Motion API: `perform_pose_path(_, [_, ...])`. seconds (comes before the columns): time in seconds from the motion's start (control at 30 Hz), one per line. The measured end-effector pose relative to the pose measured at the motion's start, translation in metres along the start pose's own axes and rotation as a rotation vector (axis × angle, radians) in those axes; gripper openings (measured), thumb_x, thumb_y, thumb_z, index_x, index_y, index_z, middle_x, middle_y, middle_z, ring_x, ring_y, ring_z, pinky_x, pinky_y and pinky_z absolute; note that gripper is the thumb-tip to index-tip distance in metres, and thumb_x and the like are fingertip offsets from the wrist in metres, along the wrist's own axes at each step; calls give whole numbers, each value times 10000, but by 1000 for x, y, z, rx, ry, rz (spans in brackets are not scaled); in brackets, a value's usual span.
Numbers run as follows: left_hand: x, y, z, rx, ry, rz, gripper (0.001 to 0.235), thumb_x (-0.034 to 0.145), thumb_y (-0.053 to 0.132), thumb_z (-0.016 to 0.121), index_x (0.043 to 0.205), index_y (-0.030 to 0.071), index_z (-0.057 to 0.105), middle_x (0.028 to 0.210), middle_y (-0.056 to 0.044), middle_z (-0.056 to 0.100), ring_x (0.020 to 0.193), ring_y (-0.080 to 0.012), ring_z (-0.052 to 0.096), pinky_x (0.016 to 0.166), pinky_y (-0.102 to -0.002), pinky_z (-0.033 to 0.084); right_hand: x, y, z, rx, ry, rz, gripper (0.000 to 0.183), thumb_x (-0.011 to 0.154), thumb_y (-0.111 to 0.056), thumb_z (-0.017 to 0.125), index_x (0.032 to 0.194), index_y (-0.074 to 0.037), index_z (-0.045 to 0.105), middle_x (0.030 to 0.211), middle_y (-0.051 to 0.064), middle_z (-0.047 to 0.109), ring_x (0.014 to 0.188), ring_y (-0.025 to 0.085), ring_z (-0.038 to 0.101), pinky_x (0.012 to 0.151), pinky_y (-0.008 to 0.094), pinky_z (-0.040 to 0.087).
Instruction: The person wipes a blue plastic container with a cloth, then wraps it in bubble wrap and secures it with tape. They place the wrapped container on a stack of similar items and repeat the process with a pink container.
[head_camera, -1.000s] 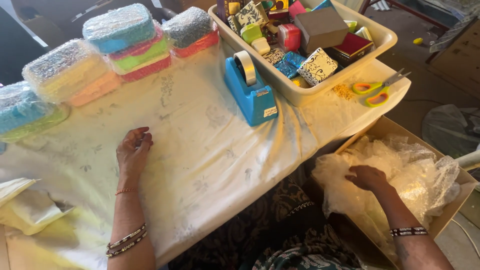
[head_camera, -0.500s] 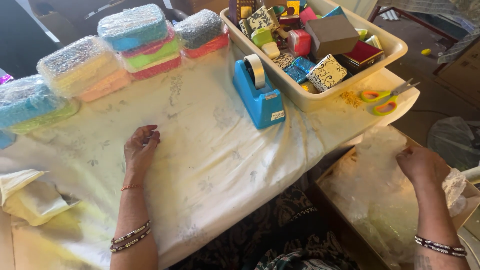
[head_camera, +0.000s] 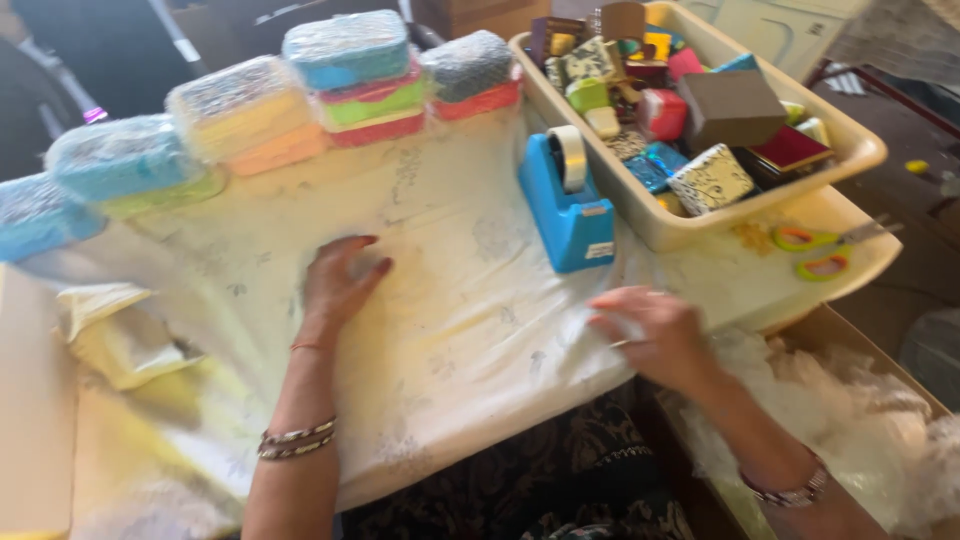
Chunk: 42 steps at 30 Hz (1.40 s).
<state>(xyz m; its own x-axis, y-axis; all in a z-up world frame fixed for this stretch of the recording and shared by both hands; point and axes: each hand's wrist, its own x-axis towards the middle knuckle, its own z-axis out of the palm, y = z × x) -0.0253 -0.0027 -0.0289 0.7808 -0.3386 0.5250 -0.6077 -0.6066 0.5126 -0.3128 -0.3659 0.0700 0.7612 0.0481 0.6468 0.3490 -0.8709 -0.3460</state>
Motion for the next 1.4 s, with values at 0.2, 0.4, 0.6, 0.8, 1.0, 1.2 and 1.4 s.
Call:
perform_pose_path(0.2, [-10, 29, 5, 339, -306, -121, 733, 935, 644, 527, 1537, 234, 451, 1643, -109, 281, 1539, -314, 186, 1207, -617, 96, 87, -35, 103, 35, -382, -321, 499, 932, -375, 723, 1356, -154, 583, 1363, 138, 604, 1295, 390, 542, 1051, 492, 457])
perform_pose_path(0.4, [-24, 56, -2, 448, -380, -229, 696, 983, 620, 391, 1570, 249, 341, 1679, -76, 233, 1562, -285, 146, 1224, -605, 78, 136, -34, 223, -148, -627, -245, 670, 980, -507, 552, 1575, -286, 339, 1631, 110, 316, 1507, 375, 243, 1159, 611, 220])
perform_pose_path(0.6, [-56, 72, -17, 456, -418, -197, 696, 1024, 578, 321, 1619, 225, 252, 1687, -99, 198, 1563, -315, 116, 1218, -629, 63, 133, -18, 242, -147, -665, -193, 602, 1007, -518, 483, 1558, -294, 386, 1671, 43, 275, 1550, 303, 209, 1201, 606, 154])
perform_pose_path(0.8, [-75, 80, -60, 398, -608, -191, 757, 981, 630, 389, 1608, 238, 227, 1687, -107, 124, 1549, -322, 61, 1198, -616, 49, 128, -17, 239, -86, -622, -159, 577, 997, -547, 491, 1508, -279, 477, 1651, 29, 340, 1544, 268, 241, 1220, 568, 152])
perform_pose_path(1.0, [-115, 104, -206, 367, -772, -500, 767, 914, 621, 571, 1578, 312, 346, 1548, -60, 493, 1390, -290, 501, 1153, -426, 415, 130, -11, 241, -39, -628, -146, 580, 986, -554, 503, 1489, -266, 501, 1640, 43, 352, 1540, 268, 234, 1219, 553, 139])
perform_pose_path(1.2, [-222, 63, -372, 742, -326, -973, 758, 951, 644, 505, 1615, 313, 343, 1522, -103, 556, 1295, -318, 606, 1143, -479, 451, 130, -8, 244, -62, -629, -161, 577, 990, -553, 492, 1493, -270, 496, 1643, 42, 349, 1537, 272, 234, 1217, 549, 146])
perform_pose_path(1.4, [-346, -14, -469, 698, -262, -916, 748, 921, 602, 555, 1573, 278, 383, 1502, -114, 561, 1289, -319, 603, 1125, -467, 460, 129, -8, 246, -88, -612, -167, 574, 988, -552, 491, 1489, -272, 499, 1638, 39, 355, 1532, 266, 245, 1217, 541, 153])
